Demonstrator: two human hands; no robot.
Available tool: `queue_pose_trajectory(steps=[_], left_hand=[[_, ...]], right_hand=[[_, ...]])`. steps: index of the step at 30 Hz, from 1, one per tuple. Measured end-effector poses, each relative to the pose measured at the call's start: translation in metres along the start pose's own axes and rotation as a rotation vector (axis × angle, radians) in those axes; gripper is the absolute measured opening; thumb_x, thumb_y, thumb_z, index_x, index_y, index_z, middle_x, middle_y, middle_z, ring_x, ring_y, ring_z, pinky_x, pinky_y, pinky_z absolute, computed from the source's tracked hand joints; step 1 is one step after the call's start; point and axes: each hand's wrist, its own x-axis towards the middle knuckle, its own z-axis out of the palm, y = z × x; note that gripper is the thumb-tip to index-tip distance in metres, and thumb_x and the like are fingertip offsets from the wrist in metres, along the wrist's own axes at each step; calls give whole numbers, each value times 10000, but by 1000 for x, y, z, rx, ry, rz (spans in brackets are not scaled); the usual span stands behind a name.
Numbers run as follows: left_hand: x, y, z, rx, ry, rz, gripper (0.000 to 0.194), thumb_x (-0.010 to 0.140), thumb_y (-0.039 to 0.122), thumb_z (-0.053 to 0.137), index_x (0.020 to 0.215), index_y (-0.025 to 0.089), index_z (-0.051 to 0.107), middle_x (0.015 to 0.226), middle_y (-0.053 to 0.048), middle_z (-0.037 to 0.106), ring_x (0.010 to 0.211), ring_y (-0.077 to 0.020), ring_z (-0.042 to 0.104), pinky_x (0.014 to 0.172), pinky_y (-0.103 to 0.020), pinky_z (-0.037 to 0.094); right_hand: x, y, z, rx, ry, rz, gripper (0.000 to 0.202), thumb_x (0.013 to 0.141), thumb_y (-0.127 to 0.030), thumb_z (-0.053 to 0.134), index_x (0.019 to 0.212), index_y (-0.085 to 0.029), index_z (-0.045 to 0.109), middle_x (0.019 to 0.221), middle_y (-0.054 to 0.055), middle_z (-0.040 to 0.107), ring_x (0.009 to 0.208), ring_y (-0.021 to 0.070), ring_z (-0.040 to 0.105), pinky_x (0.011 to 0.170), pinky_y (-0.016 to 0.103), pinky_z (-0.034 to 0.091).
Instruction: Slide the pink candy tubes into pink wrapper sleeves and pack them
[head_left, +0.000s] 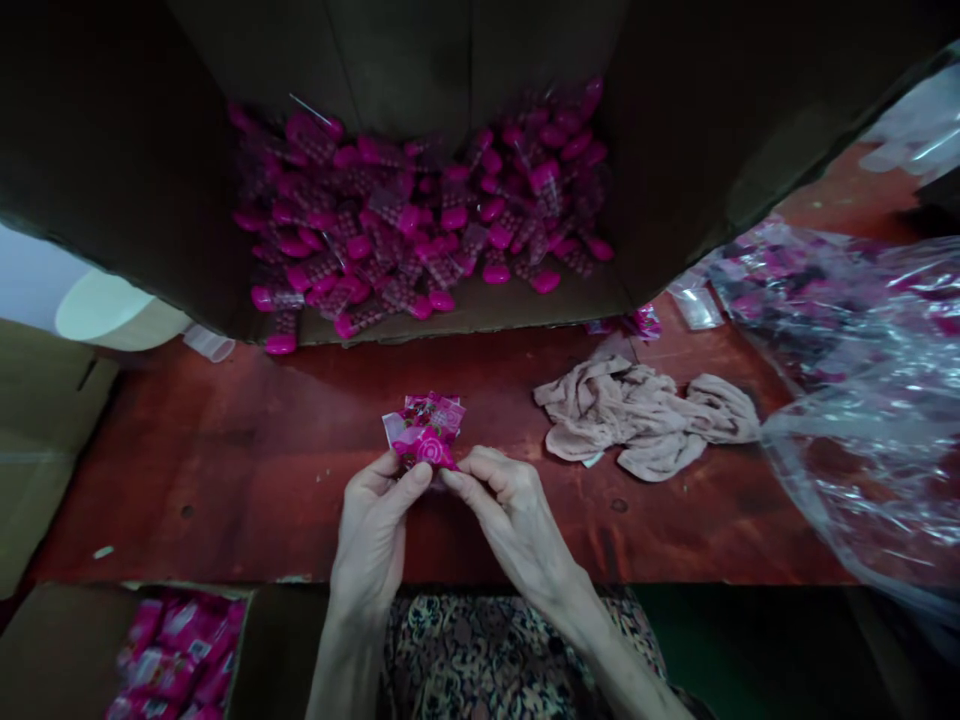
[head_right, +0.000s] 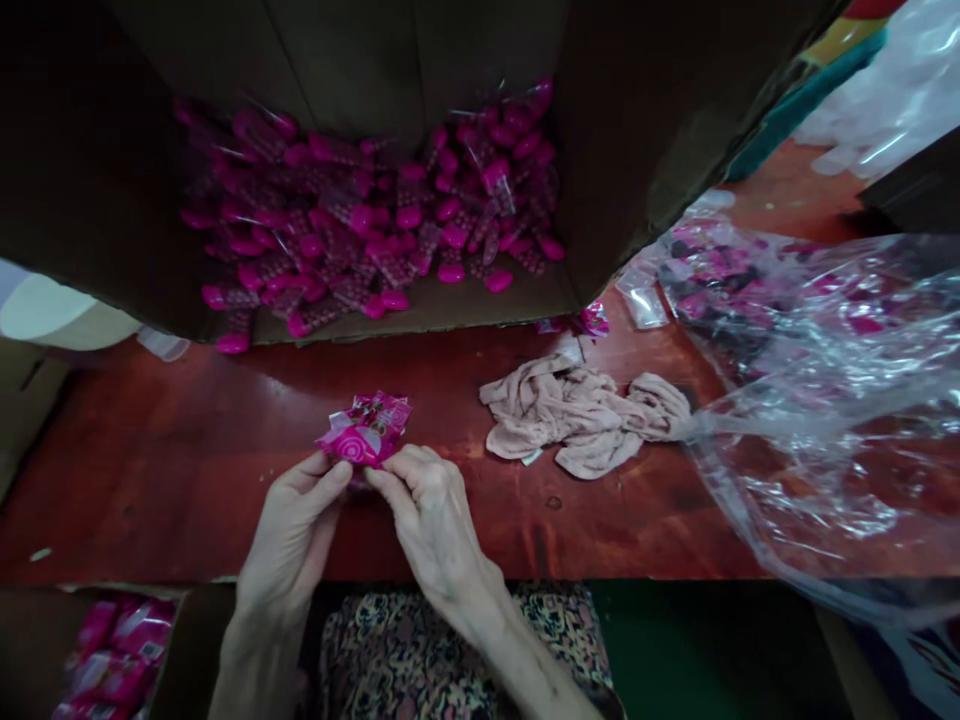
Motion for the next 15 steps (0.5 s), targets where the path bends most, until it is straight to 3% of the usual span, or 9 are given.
queue_pose_trajectory(steps=[6, 10, 13, 15], left_hand=[[2, 0, -2, 31, 79, 20, 238, 512, 188, 805, 733, 142, 732, 685, -19, 706, 657, -111, 593, 692, -211, 481], [3, -1, 0, -82, 172, 36, 243, 452, 175, 832, 663, 132, 721, 634, -4, 699, 605, -85, 582, 621, -161, 481], [5, 2, -5, -197, 204, 17, 215, 499, 155, 818, 688, 137, 716, 664, -4, 707, 624, -85, 599, 627, -156, 496], [9, 5, -11, -285, 241, -27, 173, 551, 124, 790, 704, 147, 711, 683, -6, 710, 638, -97, 618, 627, -170, 510]], right_hand=[[-3, 13, -4, -219, 35, -139, 175, 879, -263, 514, 810, -215, 667, 743, 15, 632, 711, 159, 575, 635, 272, 450], [-2, 16, -10, -282, -51, -258, 183, 894, -258, 489, 992, -247, 643, 880, 24, 669, 815, 173, 614, 717, 310, 496], [13, 12, -21, -348, -108, -342, 253, 891, -275, 499, 1126, -238, 585, 996, 38, 671, 910, 185, 620, 795, 327, 501], [38, 3, -29, -472, -83, -359, 305, 886, -260, 507, 1185, -217, 552, 1043, 58, 665, 961, 199, 613, 838, 331, 490]])
